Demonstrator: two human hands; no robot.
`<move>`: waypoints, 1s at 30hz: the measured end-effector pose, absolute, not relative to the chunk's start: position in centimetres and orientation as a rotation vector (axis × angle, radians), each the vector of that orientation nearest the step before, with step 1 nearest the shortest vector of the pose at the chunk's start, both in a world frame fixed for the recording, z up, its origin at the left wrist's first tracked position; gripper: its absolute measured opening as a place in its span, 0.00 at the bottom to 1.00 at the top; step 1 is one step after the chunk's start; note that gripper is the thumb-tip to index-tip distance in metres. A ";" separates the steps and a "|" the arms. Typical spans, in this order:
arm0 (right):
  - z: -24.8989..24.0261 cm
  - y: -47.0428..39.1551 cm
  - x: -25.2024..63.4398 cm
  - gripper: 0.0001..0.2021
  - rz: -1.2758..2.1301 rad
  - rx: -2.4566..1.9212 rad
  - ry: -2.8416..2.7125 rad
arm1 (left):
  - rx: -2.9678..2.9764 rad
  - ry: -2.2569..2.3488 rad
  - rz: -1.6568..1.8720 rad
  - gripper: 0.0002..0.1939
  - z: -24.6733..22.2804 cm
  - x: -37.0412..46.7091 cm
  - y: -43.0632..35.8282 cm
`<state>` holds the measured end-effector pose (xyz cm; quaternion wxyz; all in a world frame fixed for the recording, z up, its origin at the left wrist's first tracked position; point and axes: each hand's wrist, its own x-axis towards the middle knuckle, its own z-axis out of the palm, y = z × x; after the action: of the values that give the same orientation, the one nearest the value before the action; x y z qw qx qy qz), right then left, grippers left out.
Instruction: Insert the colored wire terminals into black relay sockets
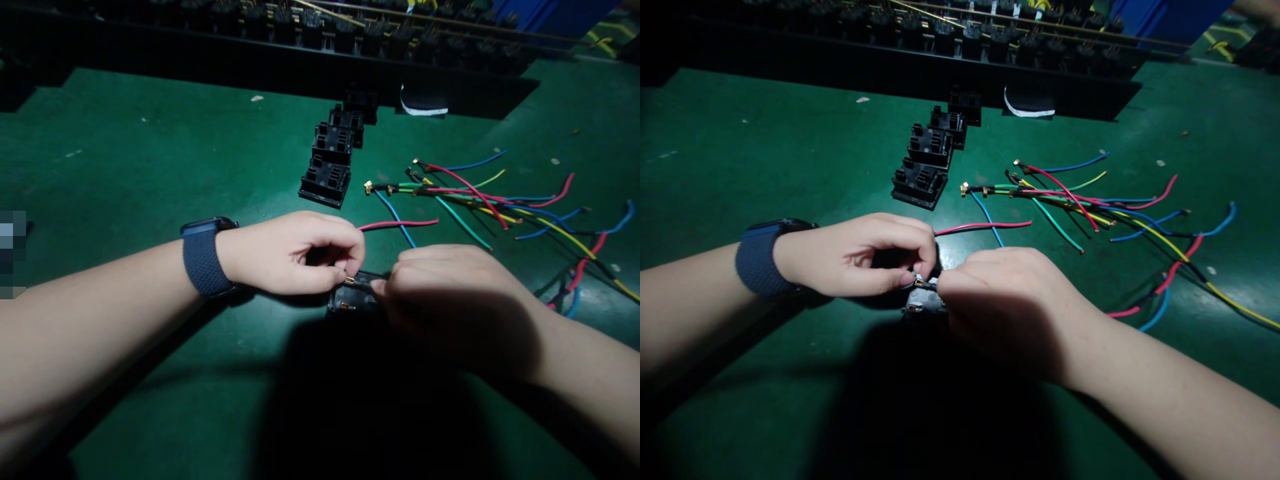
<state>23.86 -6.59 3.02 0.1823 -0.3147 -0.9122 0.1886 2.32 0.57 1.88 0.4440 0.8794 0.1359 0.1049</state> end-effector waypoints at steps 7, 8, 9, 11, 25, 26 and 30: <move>3.1 -6.5 24.0 0.10 0.525 -0.883 -2.587 | 2.107 0.429 0.239 0.05 1.6 2.4 0.3; 3.0 -6.6 24.0 0.09 0.528 -0.882 -2.583 | 2.092 0.443 0.233 0.04 1.6 2.4 0.3; 2.9 -6.6 24.0 0.09 0.527 -0.883 -2.580 | 2.076 0.456 0.225 0.04 1.6 2.5 0.2; 2.8 -6.7 24.0 0.09 0.521 -0.887 -2.579 | 2.046 0.475 0.206 0.03 1.7 2.5 0.2; 2.5 -6.5 24.0 0.10 0.511 -0.904 -2.577 | 1.934 0.560 0.111 0.02 2.7 3.2 -0.4; 2.6 -6.5 24.0 0.10 0.516 -0.907 -2.579 | 1.944 0.556 0.102 0.02 2.8 3.2 -0.4; 2.6 -6.4 24.0 0.10 0.530 -0.903 -2.571 | 1.962 0.536 0.059 0.03 3.0 3.2 -0.2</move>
<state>24.01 -6.41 2.55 0.1816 -0.3199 -0.9107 0.1877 3.15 -0.17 3.04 0.5257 0.8203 0.2240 0.0245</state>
